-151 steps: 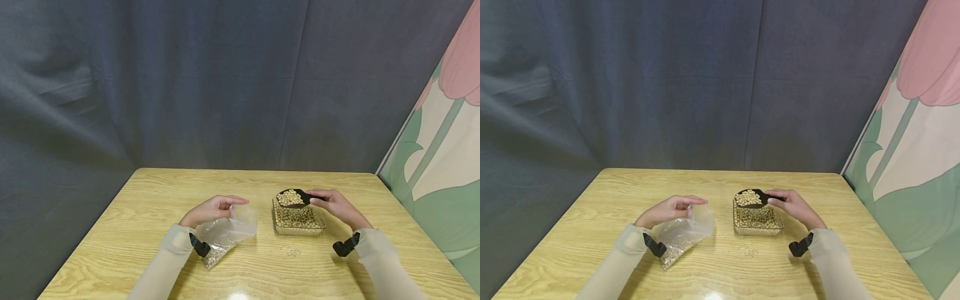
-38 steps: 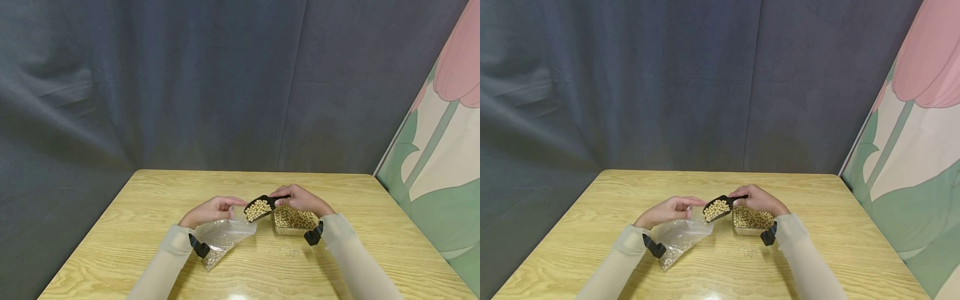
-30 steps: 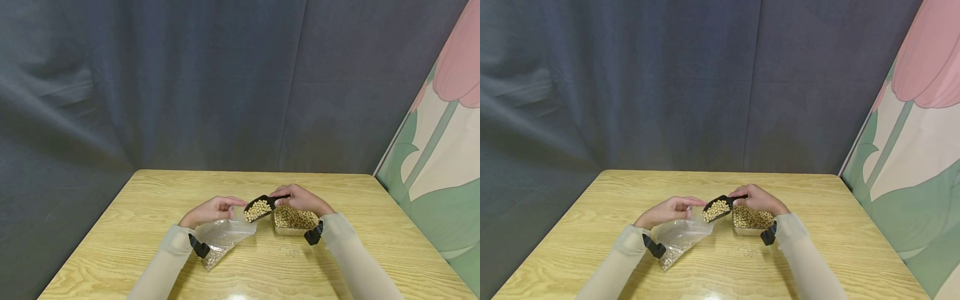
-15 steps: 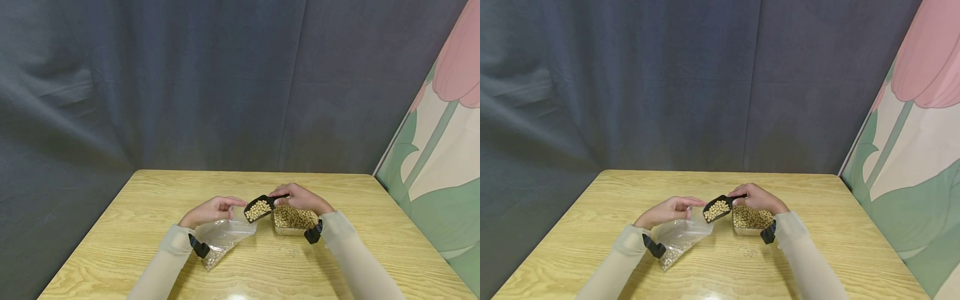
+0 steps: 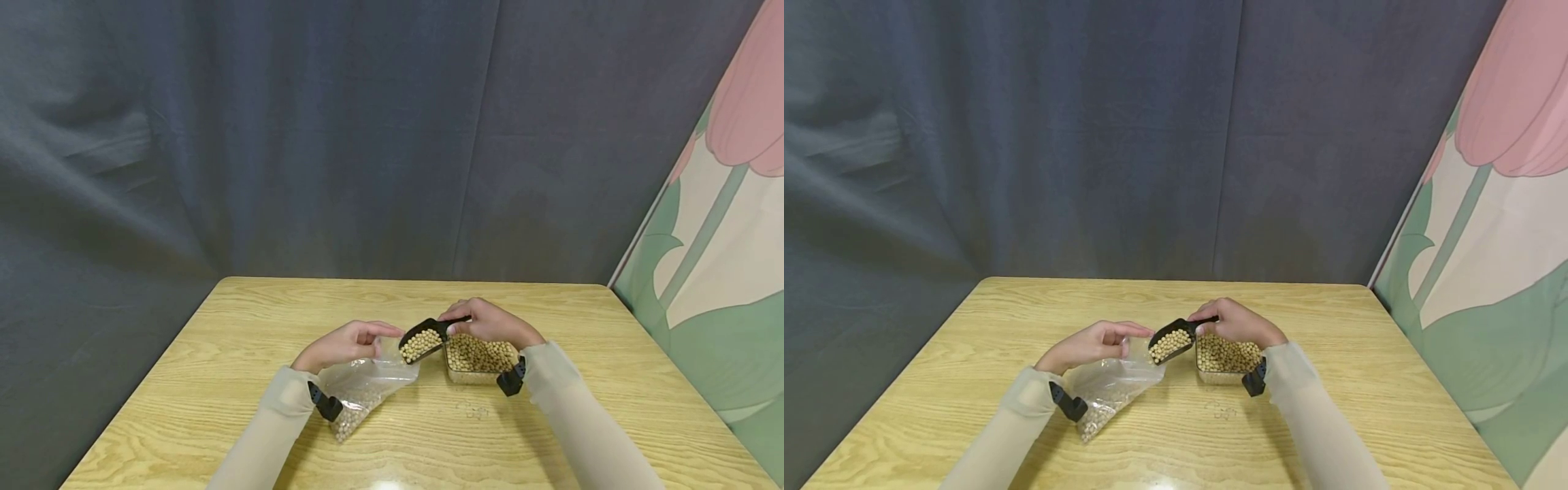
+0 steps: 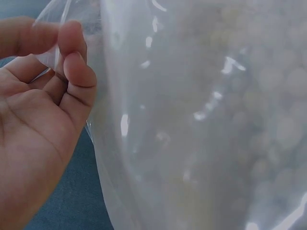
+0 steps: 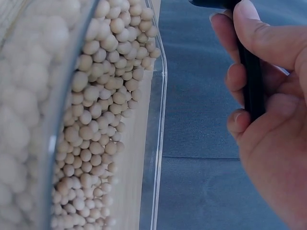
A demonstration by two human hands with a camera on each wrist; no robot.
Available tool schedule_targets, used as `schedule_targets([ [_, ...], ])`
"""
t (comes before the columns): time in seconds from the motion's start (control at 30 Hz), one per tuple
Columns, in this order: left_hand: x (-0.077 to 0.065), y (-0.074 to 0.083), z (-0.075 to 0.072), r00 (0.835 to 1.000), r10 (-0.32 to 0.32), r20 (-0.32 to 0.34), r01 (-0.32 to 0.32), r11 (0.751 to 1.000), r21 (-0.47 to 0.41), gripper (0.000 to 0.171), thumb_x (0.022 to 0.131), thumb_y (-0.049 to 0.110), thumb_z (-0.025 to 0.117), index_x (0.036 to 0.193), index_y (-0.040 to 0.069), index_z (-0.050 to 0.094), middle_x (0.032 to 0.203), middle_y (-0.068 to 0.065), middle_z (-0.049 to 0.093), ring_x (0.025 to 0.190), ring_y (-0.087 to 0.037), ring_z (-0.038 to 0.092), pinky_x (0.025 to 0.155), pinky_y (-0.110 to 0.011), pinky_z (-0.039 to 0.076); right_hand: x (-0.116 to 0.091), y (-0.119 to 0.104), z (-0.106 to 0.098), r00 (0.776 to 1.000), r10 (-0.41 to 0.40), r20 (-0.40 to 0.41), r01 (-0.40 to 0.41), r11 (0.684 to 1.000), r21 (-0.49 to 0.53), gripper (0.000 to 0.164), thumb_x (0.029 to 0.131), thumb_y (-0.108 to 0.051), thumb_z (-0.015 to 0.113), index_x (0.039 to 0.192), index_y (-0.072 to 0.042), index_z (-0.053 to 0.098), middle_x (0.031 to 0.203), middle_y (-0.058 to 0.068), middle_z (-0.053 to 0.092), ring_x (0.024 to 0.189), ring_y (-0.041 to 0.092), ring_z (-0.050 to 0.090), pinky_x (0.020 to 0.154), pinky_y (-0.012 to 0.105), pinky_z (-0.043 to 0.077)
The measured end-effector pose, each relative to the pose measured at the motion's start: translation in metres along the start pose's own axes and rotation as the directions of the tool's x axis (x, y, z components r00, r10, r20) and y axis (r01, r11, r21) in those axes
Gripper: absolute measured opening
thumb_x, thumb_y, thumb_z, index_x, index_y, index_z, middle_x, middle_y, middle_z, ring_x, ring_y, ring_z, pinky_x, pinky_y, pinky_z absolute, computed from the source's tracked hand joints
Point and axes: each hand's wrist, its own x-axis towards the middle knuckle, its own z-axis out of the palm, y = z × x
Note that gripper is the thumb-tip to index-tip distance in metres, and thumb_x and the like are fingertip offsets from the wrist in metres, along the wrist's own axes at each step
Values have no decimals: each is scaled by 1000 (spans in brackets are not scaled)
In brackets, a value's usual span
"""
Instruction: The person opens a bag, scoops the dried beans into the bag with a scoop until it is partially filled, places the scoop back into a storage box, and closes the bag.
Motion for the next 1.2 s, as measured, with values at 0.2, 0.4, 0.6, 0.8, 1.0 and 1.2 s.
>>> schedule_targets([
  [0.2, 0, 1, 0, 1000, 0, 3, 0, 1000, 3, 43, 95, -2, 47, 138, -3, 48, 144, -21, 44, 81, -4, 54, 71, -24, 47, 2, -1, -1, 1000, 5, 2, -5, 1000, -5, 33, 93, -16, 61, 122, 0, 66, 121, 18, 65, 114, 36, 58, 94, 50, 48],
  [0.4, 0, -1, -1, 999, 41, 10, -41, 999, 33, 42, 96, 0, 48, 137, -3, 50, 142, -19, 46, 83, -4, 53, 71, -22, 47, 2, -2, -3, 1000, 10, 5, -10, 1000, -9, 32, 93, -16, 61, 121, 0, 66, 120, 18, 66, 114, 36, 58, 94, 50, 48],
  [0.6, 1, 1, 0, 1000, 0, -10, 1, 1000, 17, 43, 94, -5, 47, 137, -3, 51, 142, -21, 46, 82, -4, 53, 71, -20, 45, 3, -3, -4, 1000, 1, 3, -1, 999, -35, 32, 93, -17, 61, 121, -2, 66, 119, 16, 66, 113, 34, 59, 94, 49, 48],
  [0.8, 1, 4, 1, 1000, -16, -19, 16, 1000, 17, 43, 94, -6, 47, 137, -2, 51, 142, -20, 46, 78, -3, 51, 70, -21, 44, 4, -5, -5, 1000, 20, 2, -20, 999, -25, 32, 92, -16, 62, 122, -3, 67, 120, 13, 66, 113, 31, 59, 95, 48, 48],
  [1.0, 1, 3, 0, 1000, -21, -11, 21, 1000, 11, 44, 94, -6, 45, 138, -2, 50, 142, -19, 46, 76, -3, 51, 70, -23, 44, 5, -7, -5, 1000, 11, -1, -11, 999, -31, 31, 92, -14, 63, 120, -3, 68, 118, 13, 67, 110, 30, 60, 94, 48, 48],
  [1.2, 1, 3, 0, 1000, -16, -5, 16, 1000, 0, 43, 94, -6, 46, 137, -4, 49, 141, -21, 46, 77, -4, 51, 71, -24, 45, 5, -8, -6, 1000, 6, 7, -6, 999, -40, 31, 92, -15, 62, 120, -3, 68, 116, 13, 67, 107, 29, 61, 92, 47, 49],
])
